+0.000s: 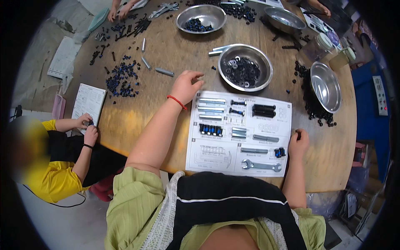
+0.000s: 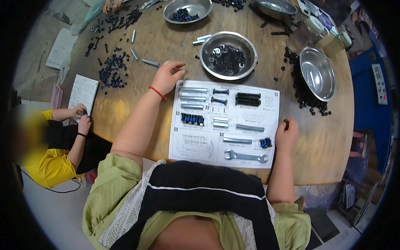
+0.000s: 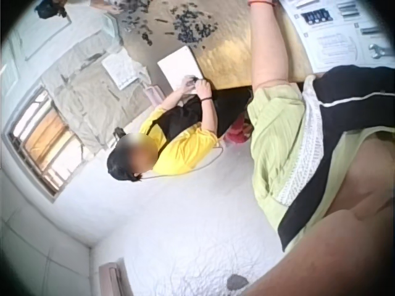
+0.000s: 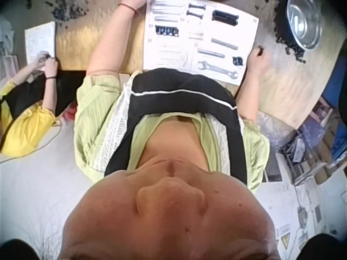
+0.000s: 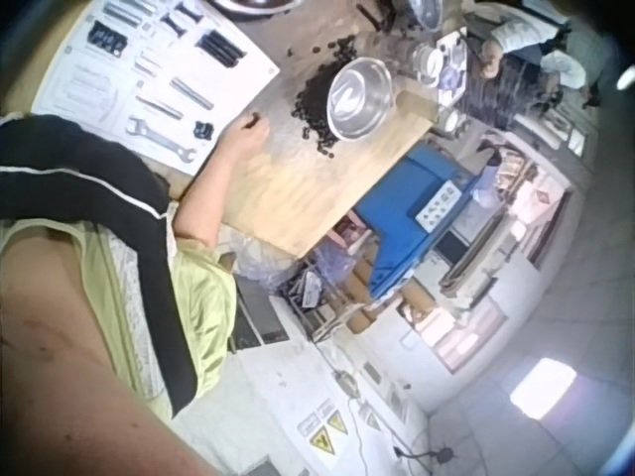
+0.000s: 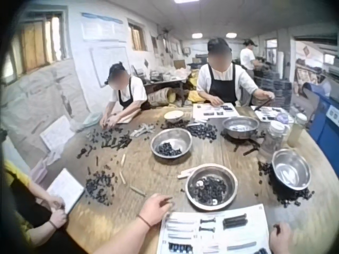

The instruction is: The person assembles small mechanical parts, including bolts, nuts, and washers, by hand at a workbench. They place the components onto a printed layout sheet, following a visual guide, while other workers perform similar tasks nearby.

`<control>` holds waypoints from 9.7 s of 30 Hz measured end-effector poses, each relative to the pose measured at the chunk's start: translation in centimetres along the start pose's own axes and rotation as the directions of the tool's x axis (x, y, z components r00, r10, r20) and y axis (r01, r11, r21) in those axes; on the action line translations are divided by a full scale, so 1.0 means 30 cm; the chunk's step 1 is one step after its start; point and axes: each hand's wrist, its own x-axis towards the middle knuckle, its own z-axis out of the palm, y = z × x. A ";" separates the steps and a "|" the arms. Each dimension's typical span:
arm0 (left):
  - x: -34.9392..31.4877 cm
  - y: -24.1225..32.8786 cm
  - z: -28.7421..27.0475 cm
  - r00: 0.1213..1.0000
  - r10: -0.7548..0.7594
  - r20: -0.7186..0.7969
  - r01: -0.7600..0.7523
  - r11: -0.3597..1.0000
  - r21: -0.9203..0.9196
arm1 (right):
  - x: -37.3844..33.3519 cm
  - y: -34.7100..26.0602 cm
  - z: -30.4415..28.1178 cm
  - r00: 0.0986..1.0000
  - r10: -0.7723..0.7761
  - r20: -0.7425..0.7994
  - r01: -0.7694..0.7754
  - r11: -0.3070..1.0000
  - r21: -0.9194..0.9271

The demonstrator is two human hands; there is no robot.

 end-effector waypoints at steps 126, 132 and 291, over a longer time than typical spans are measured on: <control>-0.227 0.357 0.134 0.981 -0.186 -0.049 0.150 0.901 -0.407 | 0.115 0.009 -0.113 0.894 0.330 0.304 -0.437 0.485 0.757; -0.287 0.336 0.176 0.998 0.065 -0.024 -0.063 0.996 0.070 | 0.117 -0.172 -0.144 0.971 0.135 0.200 -0.236 0.700 0.674; 0.264 0.362 0.538 0.961 0.153 0.231 -0.206 0.952 0.225 | 0.610 -0.392 0.326 0.686 -0.462 0.562 0.291 0.882 0.370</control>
